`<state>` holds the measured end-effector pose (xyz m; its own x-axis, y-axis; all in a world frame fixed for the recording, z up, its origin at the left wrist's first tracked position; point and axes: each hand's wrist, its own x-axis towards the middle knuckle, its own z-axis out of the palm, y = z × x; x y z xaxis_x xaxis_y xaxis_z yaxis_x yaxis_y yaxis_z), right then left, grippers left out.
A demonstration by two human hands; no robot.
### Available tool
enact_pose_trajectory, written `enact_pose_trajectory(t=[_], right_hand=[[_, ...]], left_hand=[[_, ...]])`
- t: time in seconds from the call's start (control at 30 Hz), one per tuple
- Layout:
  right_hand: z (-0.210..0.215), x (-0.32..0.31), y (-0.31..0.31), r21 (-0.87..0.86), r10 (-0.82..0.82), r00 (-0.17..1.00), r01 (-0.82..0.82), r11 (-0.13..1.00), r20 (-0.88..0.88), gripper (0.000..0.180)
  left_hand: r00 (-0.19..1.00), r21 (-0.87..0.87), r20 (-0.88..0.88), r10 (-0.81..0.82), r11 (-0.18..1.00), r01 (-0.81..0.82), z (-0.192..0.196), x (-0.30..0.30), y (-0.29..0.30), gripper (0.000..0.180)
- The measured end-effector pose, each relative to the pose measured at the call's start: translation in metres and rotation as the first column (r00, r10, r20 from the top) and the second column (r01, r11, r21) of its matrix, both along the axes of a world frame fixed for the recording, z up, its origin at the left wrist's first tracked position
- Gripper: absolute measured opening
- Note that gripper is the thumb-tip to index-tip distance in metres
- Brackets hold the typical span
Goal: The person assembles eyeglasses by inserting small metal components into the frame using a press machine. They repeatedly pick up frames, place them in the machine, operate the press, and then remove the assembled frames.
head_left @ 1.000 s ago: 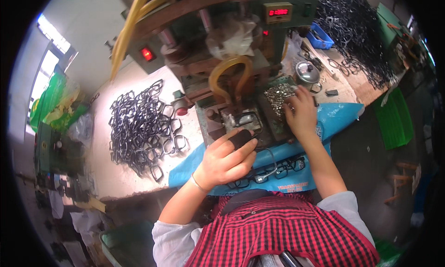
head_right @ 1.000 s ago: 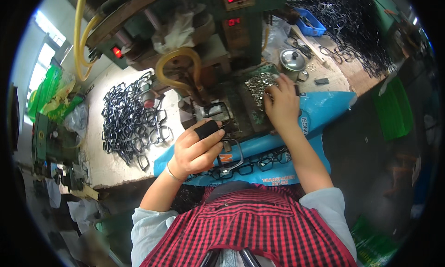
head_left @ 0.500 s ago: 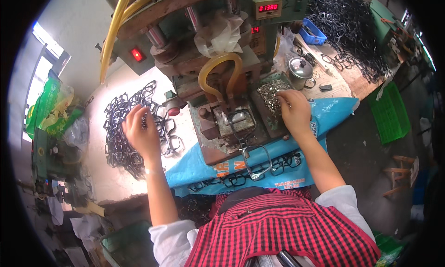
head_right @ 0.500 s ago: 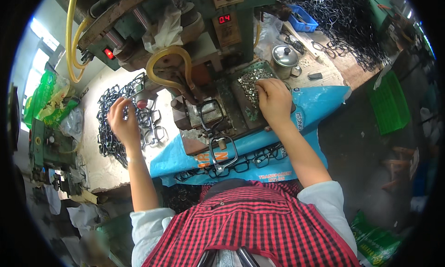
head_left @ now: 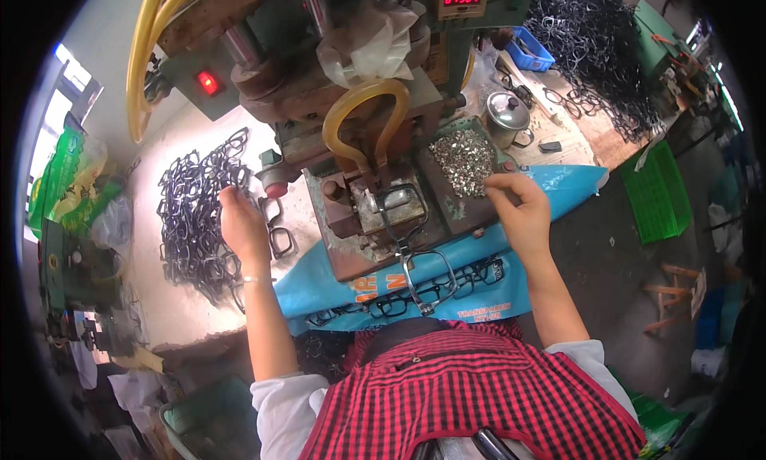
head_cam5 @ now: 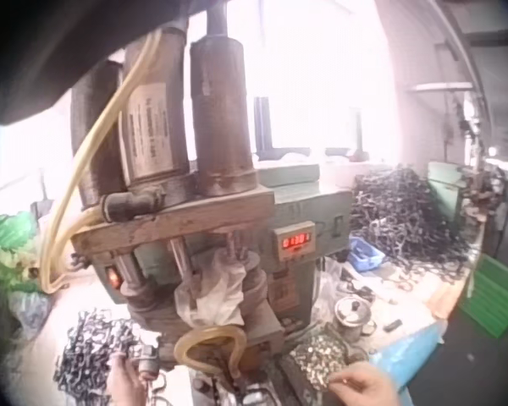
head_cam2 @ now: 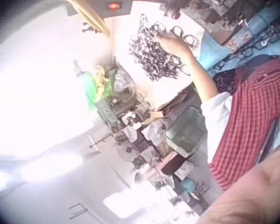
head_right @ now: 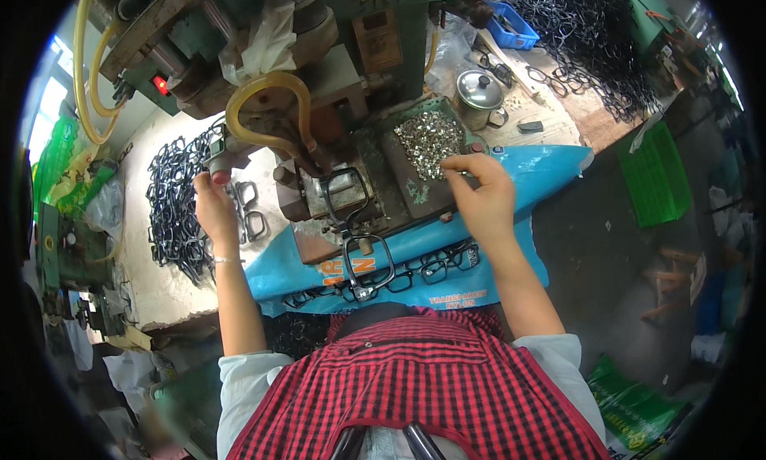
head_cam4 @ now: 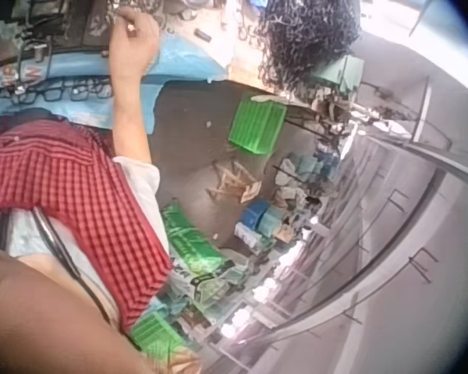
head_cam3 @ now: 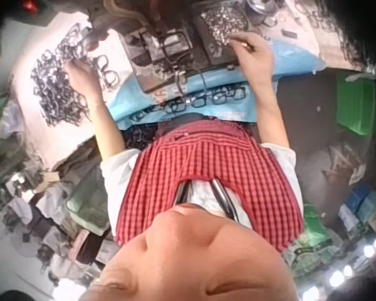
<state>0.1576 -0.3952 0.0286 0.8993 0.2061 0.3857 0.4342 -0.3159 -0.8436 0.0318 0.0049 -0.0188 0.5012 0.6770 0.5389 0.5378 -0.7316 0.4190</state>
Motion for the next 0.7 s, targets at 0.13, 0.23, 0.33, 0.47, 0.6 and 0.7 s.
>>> enact_pose_trajectory(t=[0.13, 0.23, 0.33, 0.47, 0.6, 0.7], right_hand=[[0.058, -0.008, 0.042, 0.024, 0.353, 0.935, -0.354, 0.935, 0.024, 0.011], [0.06, -0.002, 0.088, 0.038, 0.322, 0.946, -0.323, 0.946, 0.039, 0.024], [0.055, -0.011, 0.103, 0.214, 0.414, 0.907, -0.391, 0.895, -0.073, 0.041], [0.049, -0.012, 0.099, 0.265, 0.407, 0.909, -0.371, 0.89, -0.094, 0.051], [0.056, -0.016, 0.104, 0.317, 0.461, 0.884, -0.416, 0.852, -0.078, 0.056], [0.06, -0.024, 0.111, 0.403, 0.496, 0.863, -0.423, 0.811, -0.092, 0.058]], left_hand=[[0.883, -0.436, 0.448, -0.141, 0.828, 0.353, 0.014, -0.004, -0.016, 0.017], [0.852, -0.525, 0.517, -0.079, 0.758, 0.388, -0.02, -0.014, -0.009, 0.017], [0.756, -0.607, 0.653, -0.042, 0.568, 0.556, -0.013, -0.032, -0.042, 0.012], [0.54, -0.439, 0.839, -0.062, 0.508, 0.741, 0.049, -0.03, -0.089, 0.004], [0.137, 0.069, 0.893, -0.428, 0.432, 0.899, 0.131, -0.029, -0.126, 0.013], [0.24, 0.084, 0.859, -0.452, 0.588, 0.805, 0.145, -0.008, -0.129, 0.015]])
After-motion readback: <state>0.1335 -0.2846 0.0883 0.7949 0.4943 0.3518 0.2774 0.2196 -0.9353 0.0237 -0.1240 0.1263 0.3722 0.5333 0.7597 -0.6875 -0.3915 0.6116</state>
